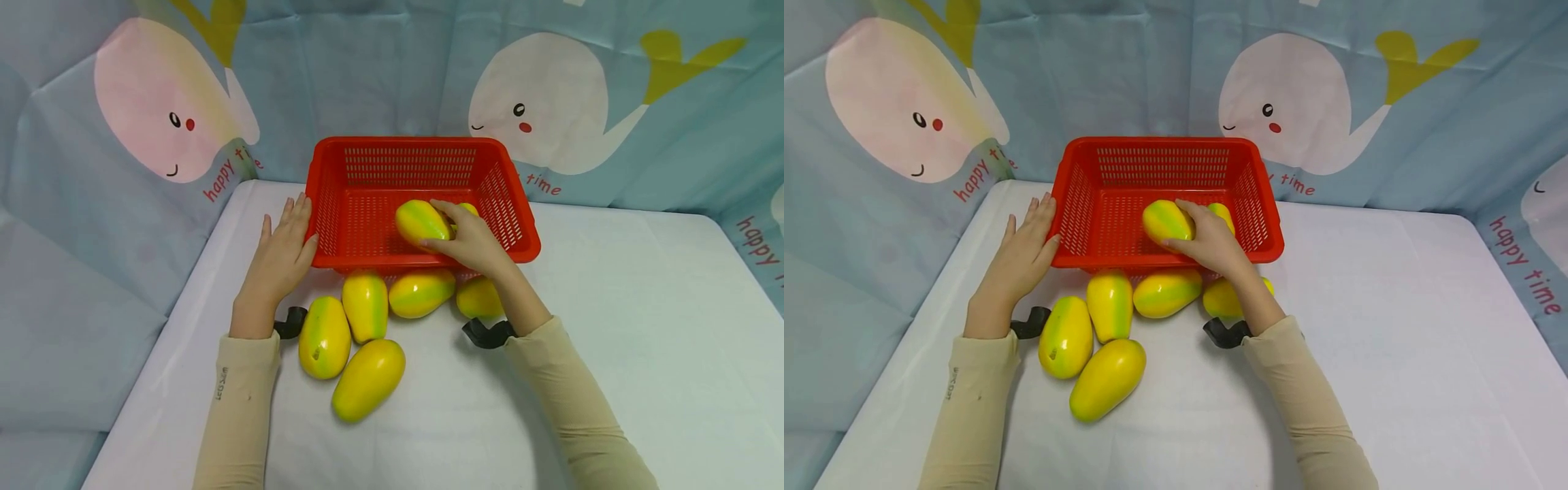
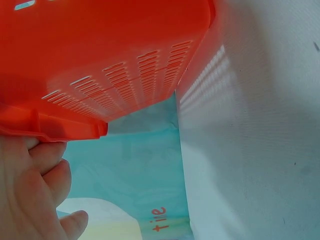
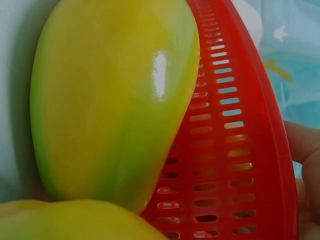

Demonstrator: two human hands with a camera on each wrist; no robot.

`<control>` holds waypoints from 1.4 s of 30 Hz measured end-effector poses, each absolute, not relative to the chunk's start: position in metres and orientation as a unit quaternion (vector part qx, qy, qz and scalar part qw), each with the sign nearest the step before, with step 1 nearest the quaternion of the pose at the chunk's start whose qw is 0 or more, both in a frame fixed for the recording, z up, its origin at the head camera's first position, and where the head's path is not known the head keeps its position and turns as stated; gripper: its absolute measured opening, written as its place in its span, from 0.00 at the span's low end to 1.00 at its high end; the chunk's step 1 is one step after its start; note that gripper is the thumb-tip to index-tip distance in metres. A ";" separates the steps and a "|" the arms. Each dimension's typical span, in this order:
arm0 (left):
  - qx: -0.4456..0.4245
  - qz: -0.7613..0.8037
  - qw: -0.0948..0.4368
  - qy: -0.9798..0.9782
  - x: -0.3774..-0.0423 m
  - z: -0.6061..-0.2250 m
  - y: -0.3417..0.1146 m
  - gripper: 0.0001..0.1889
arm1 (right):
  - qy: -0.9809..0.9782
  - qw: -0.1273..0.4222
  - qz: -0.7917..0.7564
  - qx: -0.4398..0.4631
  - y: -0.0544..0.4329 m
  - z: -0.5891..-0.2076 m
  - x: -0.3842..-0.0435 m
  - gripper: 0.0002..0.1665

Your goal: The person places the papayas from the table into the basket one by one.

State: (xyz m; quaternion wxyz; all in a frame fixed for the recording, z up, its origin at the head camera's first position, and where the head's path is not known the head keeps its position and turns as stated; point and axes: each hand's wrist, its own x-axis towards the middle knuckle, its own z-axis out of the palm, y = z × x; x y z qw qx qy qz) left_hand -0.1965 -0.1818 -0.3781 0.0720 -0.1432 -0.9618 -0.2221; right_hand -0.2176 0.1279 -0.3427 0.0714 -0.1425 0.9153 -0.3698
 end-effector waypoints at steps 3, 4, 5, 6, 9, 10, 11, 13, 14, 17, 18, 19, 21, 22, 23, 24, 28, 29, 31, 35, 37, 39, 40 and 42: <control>-0.142 -0.220 0.071 -0.962 -0.196 -0.378 -0.182 0.32 | 0.917 0.079 -0.364 -0.145 0.128 -0.342 -0.218 0.43; -0.142 -0.220 0.071 -0.963 -0.196 -0.378 -0.182 0.32 | 0.916 0.082 -0.365 -0.145 0.128 -0.342 -0.218 0.42; -0.142 -0.219 0.071 -0.963 -0.196 -0.378 -0.182 0.32 | 0.915 0.084 -0.367 -0.144 0.128 -0.342 -0.217 0.41; -0.142 -0.219 0.071 -0.963 -0.196 -0.378 -0.182 0.32 | 0.914 0.087 -0.370 -0.145 0.128 -0.342 -0.217 0.40; -0.141 -0.220 0.072 -0.963 -0.197 -0.378 -0.182 0.32 | 0.909 0.094 -0.381 -0.140 0.129 -0.341 -0.217 0.38; -0.141 -0.221 0.072 -0.962 -0.197 -0.378 -0.181 0.32 | 0.907 0.097 -0.385 -0.139 0.129 -0.341 -0.217 0.37; -0.141 -0.221 0.071 -0.962 -0.197 -0.378 -0.181 0.32 | 0.905 0.098 -0.390 -0.138 0.130 -0.342 -0.217 0.37; -0.140 -0.223 0.070 -0.962 -0.196 -0.378 -0.181 0.32 | 0.901 0.095 -0.401 -0.136 0.130 -0.342 -0.217 0.36; -0.140 -0.224 0.070 -0.962 -0.196 -0.378 -0.181 0.32 | 0.898 0.091 -0.408 -0.136 0.131 -0.342 -0.217 0.35; -0.139 -0.225 0.069 -0.962 -0.196 -0.378 -0.181 0.32 | 0.887 0.068 -0.433 -0.143 0.132 -0.343 -0.214 0.33; -0.139 -0.226 0.069 -0.962 -0.196 -0.379 -0.182 0.32 | 0.882 0.060 -0.443 -0.148 0.133 -0.343 -0.212 0.32; -0.140 -0.226 0.069 -0.962 -0.197 -0.379 -0.182 0.32 | 0.878 0.052 -0.451 -0.154 0.135 -0.343 -0.211 0.32; -0.140 -0.227 0.068 -0.961 -0.197 -0.380 -0.182 0.32 | 0.866 0.038 -0.468 -0.170 0.138 -0.343 -0.207 0.31; -0.140 -0.227 0.068 -0.961 -0.197 -0.380 -0.182 0.32 | 0.861 0.033 -0.476 -0.178 0.140 -0.343 -0.205 0.30; -0.141 -0.227 0.068 -0.961 -0.197 -0.380 -0.182 0.32 | 0.856 0.027 -0.482 -0.186 0.142 -0.343 -0.203 0.30; -0.141 -0.228 0.068 -0.961 -0.197 -0.380 -0.182 0.32 | 0.851 0.021 -0.488 -0.193 0.144 -0.343 -0.200 0.29; -0.141 -0.229 0.068 -0.961 -0.197 -0.381 -0.182 0.32 | 0.836 0.000 -0.509 -0.206 0.154 -0.342 -0.189 0.28; -0.140 -0.229 0.068 -0.961 -0.197 -0.381 -0.182 0.32 | 0.833 -0.006 -0.513 -0.208 0.157 -0.342 -0.187 0.27; -0.140 -0.230 0.068 -0.961 -0.197 -0.381 -0.182 0.32 | 0.827 -0.021 -0.520 -0.210 0.164 -0.342 -0.180 0.26; -0.141 -0.232 0.068 -0.960 -0.197 -0.381 -0.182 0.32 | 0.821 -0.059 -0.525 -0.216 0.180 -0.342 -0.164 0.24; -0.141 -0.232 0.068 -0.960 -0.197 -0.380 -0.181 0.32 | 0.814 -0.075 -0.532 -0.219 0.187 -0.343 -0.157 0.24; -0.141 -0.231 0.068 -0.960 -0.197 -0.380 -0.182 0.32 | 0.808 -0.085 -0.540 -0.222 0.194 -0.345 -0.152 0.25; -0.141 -0.230 0.069 -0.960 -0.197 -0.380 -0.182 0.32 | 0.801 -0.088 -0.548 -0.225 0.198 -0.345 -0.150 0.25; -0.140 -0.230 0.070 -0.960 -0.197 -0.379 -0.182 0.32 | 0.787 -0.096 -0.564 -0.231 0.204 -0.347 -0.146 0.25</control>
